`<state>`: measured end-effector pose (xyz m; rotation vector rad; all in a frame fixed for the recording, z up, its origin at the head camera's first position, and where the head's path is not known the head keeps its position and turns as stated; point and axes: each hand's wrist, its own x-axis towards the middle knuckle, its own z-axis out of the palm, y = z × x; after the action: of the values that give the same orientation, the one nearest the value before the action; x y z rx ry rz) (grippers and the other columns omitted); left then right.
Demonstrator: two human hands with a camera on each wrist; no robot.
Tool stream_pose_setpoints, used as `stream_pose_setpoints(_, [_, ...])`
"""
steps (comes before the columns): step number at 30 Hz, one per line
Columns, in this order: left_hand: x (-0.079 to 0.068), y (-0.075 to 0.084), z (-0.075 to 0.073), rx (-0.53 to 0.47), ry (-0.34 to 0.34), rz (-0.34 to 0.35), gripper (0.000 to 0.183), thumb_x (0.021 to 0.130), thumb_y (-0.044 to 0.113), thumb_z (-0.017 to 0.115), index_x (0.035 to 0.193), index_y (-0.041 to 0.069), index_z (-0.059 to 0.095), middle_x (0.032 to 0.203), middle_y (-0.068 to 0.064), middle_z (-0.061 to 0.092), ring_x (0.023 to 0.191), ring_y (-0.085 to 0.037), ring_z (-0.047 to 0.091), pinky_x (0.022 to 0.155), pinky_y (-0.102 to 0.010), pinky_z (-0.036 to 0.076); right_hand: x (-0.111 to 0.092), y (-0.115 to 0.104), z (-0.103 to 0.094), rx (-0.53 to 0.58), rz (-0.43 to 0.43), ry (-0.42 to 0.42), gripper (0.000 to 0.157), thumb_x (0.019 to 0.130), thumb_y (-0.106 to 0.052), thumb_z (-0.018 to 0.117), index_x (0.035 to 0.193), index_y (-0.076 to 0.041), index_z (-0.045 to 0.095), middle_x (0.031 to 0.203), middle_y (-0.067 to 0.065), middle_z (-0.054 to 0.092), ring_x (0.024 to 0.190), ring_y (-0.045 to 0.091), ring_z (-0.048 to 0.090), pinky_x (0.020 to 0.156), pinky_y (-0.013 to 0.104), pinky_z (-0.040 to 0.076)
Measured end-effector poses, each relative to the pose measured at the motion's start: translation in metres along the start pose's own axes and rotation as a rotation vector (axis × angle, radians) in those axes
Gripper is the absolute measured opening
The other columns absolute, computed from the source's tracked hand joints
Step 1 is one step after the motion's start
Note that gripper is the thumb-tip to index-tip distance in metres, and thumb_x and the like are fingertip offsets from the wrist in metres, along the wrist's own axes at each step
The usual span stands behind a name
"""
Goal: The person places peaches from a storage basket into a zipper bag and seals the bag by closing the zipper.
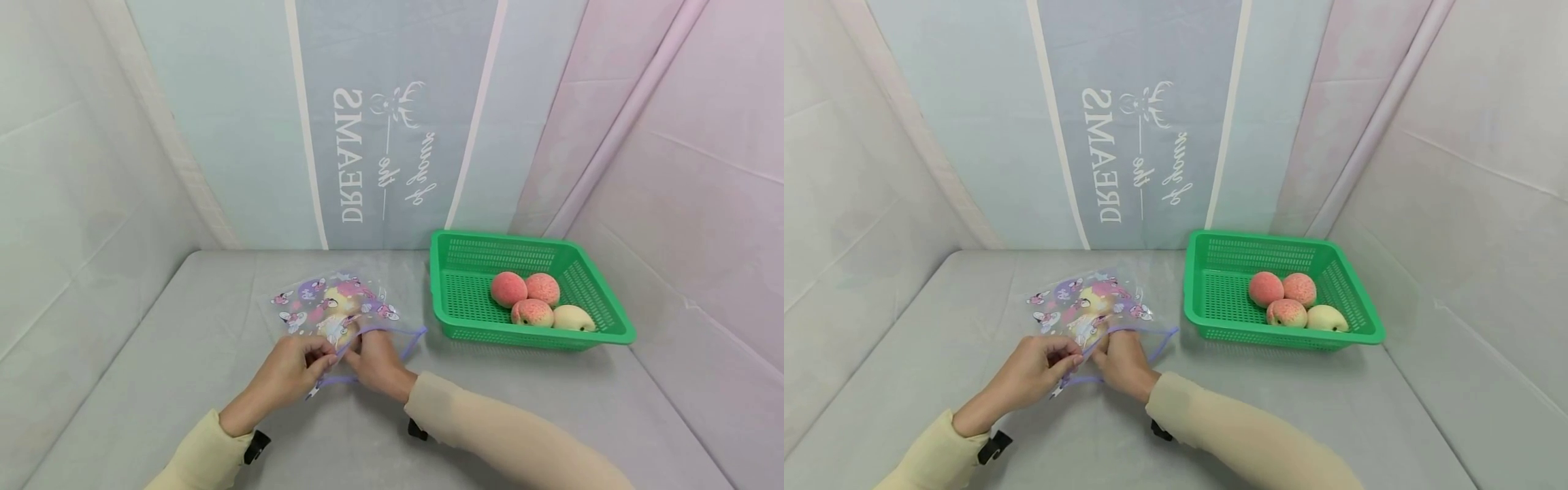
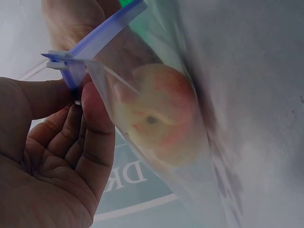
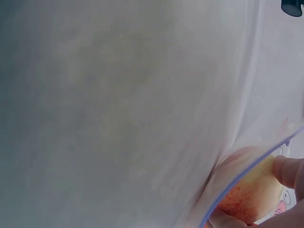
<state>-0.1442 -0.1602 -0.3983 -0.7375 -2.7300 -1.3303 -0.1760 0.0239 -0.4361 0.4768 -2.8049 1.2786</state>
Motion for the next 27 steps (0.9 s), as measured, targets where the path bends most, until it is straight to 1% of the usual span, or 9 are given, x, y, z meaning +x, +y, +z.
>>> stream_pose_setpoints(4, [0.000, 0.000, 0.000, 0.000, 0.004, -0.006, 0.017, 0.095, 0.004, 0.072, 0.080, 0.010, 0.070, 0.068, 0.004, 0.063, 0.053, -0.003, 0.052, 0.047, -0.025, 0.046, 0.004, -0.002, 0.003, 0.005, -0.016, 0.026, 0.027, 0.094, -0.014, 0.076, 0.116, -0.010, 0.061, 0.082, -0.001, 0.059, 0.074, 0.010, 0.057, 0.065, 0.024, 0.049])
stream_pose_setpoints(7, [0.000, 0.000, 0.000, 0.002, 0.007, -0.009, 0.017, 0.095, 0.004, 0.072, 0.080, 0.011, 0.070, 0.067, 0.005, 0.063, 0.053, -0.003, 0.052, 0.047, -0.025, 0.046, 0.006, -0.003, 0.003, 0.033, -0.037, 0.035, 0.021, 0.093, -0.010, 0.075, 0.109, -0.010, 0.062, 0.095, 0.001, 0.065, 0.093, 0.015, 0.065, 0.080, 0.025, 0.055])
stream_pose_setpoints(9, [0.000, 0.000, 0.000, 0.002, 0.007, -0.008, 0.017, 0.096, 0.005, 0.072, 0.080, 0.011, 0.070, 0.067, 0.005, 0.063, 0.053, -0.003, 0.052, 0.047, -0.025, 0.046, 0.006, -0.002, 0.002, 0.048, -0.045, 0.036, 0.016, 0.092, -0.009, 0.076, 0.102, -0.012, 0.063, 0.098, 0.001, 0.066, 0.100, 0.017, 0.066, 0.086, 0.026, 0.055])
stream_pose_setpoints(13, [0.001, 0.000, -0.001, 0.003, 0.008, -0.005, 0.017, 0.096, 0.006, 0.071, 0.080, 0.012, 0.071, 0.067, 0.006, 0.063, 0.053, -0.003, 0.052, 0.047, -0.025, 0.046, 0.004, -0.002, -0.002, 0.049, -0.042, 0.015, 0.016, 0.092, -0.014, 0.078, 0.093, -0.017, 0.062, 0.088, -0.003, 0.061, 0.087, 0.013, 0.060, 0.077, 0.025, 0.052])
stream_pose_setpoints(16, [0.001, 0.000, -0.002, 0.005, 0.016, -0.006, 0.016, 0.096, 0.006, 0.072, 0.081, 0.012, 0.071, 0.067, 0.005, 0.063, 0.053, -0.003, 0.052, 0.047, -0.025, 0.045, 0.001, -0.003, -0.005, 0.027, -0.054, -0.010, 0.017, 0.092, -0.019, 0.079, 0.094, -0.018, 0.062, 0.085, -0.002, 0.058, 0.079, 0.011, 0.052, 0.070, 0.026, 0.047])
stream_pose_setpoints(20, [0.001, 0.001, -0.003, 0.008, 0.024, -0.013, 0.015, 0.096, 0.006, 0.072, 0.082, 0.012, 0.072, 0.068, 0.005, 0.063, 0.054, -0.003, 0.052, 0.047, -0.024, 0.046, -0.003, -0.006, -0.010, 0.005, -0.042, -0.062, 0.020, 0.094, -0.025, 0.077, 0.092, -0.013, 0.061, 0.086, 0.004, 0.060, 0.077, 0.010, 0.050, 0.068, 0.026, 0.046])
stream_pose_setpoints(22, [0.001, 0.001, -0.003, 0.012, 0.025, -0.016, 0.015, 0.096, 0.006, 0.072, 0.082, 0.012, 0.072, 0.068, 0.005, 0.063, 0.054, -0.003, 0.051, 0.048, -0.024, 0.046, -0.005, -0.008, -0.014, -0.005, -0.020, -0.094, 0.026, 0.094, -0.028, 0.076, 0.089, -0.008, 0.060, 0.084, 0.008, 0.058, 0.075, 0.014, 0.049, 0.064, 0.029, 0.044])
stream_pose_setpoints(25, [0.001, 0.001, -0.003, 0.015, 0.027, -0.018, 0.016, 0.096, 0.006, 0.072, 0.082, 0.013, 0.072, 0.068, 0.005, 0.063, 0.054, -0.003, 0.051, 0.048, -0.024, 0.046, -0.008, -0.010, -0.020, -0.019, -0.017, -0.116, 0.025, 0.095, -0.030, 0.075, 0.091, -0.010, 0.061, 0.099, 0.008, 0.065, 0.092, 0.017, 0.060, 0.078, 0.032, 0.052])
stream_pose_setpoints(27, [0.002, 0.002, -0.003, 0.016, 0.027, -0.020, 0.016, 0.096, 0.006, 0.072, 0.081, 0.013, 0.071, 0.068, 0.005, 0.063, 0.054, -0.003, 0.051, 0.048, -0.024, 0.046, -0.010, -0.011, -0.025, -0.025, -0.026, -0.128, 0.023, 0.095, -0.031, 0.075, 0.097, -0.011, 0.064, 0.112, 0.010, 0.067, 0.107, 0.023, 0.063, 0.089, 0.038, 0.054])
